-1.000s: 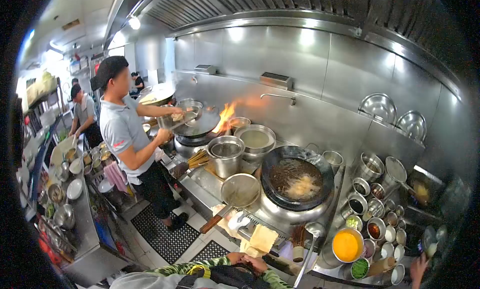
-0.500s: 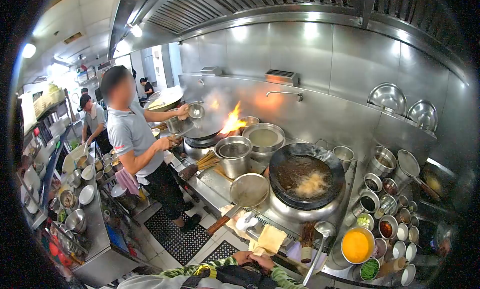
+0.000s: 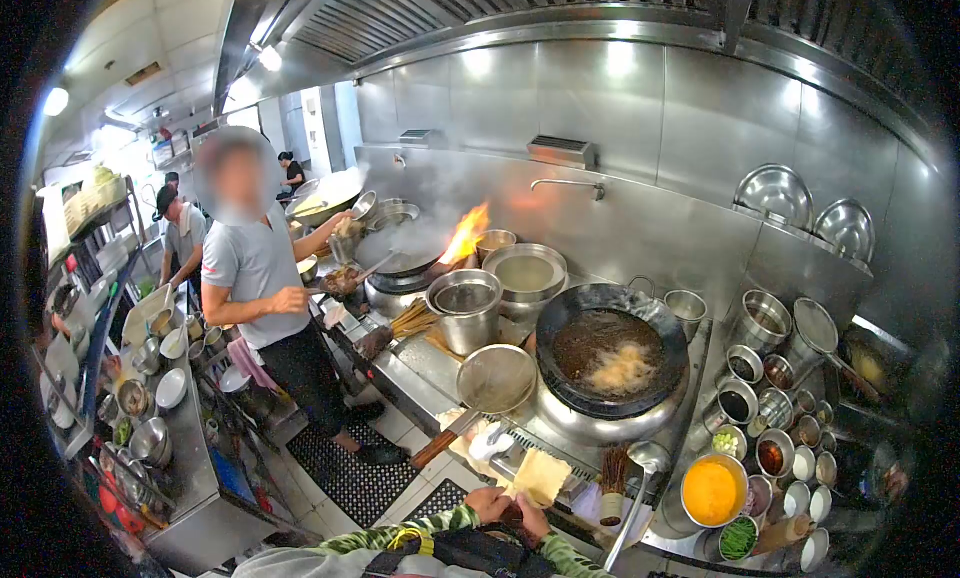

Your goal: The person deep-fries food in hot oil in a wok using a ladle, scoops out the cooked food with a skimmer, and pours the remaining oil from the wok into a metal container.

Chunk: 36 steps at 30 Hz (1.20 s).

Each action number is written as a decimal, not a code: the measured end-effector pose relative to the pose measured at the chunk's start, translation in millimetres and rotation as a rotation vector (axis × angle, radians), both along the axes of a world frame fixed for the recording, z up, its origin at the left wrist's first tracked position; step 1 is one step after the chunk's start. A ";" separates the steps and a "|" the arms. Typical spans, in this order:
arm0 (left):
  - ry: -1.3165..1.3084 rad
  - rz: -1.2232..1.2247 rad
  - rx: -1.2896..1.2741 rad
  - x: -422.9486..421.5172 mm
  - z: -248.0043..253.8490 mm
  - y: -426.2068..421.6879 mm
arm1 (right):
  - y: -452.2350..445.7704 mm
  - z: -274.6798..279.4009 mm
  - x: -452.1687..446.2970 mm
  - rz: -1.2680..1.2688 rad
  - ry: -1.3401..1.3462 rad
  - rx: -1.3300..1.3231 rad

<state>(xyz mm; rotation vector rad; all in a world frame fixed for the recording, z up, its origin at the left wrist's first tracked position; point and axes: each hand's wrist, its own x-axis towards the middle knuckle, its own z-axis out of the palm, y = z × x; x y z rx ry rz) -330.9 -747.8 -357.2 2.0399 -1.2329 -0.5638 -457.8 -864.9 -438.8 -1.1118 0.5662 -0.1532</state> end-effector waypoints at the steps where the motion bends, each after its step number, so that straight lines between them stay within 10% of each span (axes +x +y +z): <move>1: 0.012 -0.002 0.003 0.1 14.1 -2.0 | 0.8 7.0 -0.5 0.018 0.000 0.178; 6: 0.461 -0.160 0.027 3.2 -44.0 -26.6 | 16.4 80.8 0.5 -0.010 -0.130 0.571; 10: 1.162 -0.171 0.165 -2.4 1.8 -18.5 | 10.3 62.0 1.9 0.143 -0.178 0.667; 19: 0.687 -0.276 0.276 -9.8 9.3 -8.3 | 13.0 36.7 -2.7 0.103 0.076 0.691; 28: 0.859 -0.189 0.143 -20.3 9.1 2.7 | 14.8 49.9 -4.4 0.069 0.029 0.525; 32: 0.292 0.111 0.025 1.3 21.9 16.9 | 8.4 13.6 10.8 0.126 -0.057 0.252; 35: 0.420 0.167 -0.095 12.7 40.6 26.9 | 14.9 117.9 -4.8 0.572 0.223 -0.448; 36: 0.440 0.143 -0.078 14.6 40.9 28.8 | 23.9 142.4 -7.3 0.506 0.116 -0.267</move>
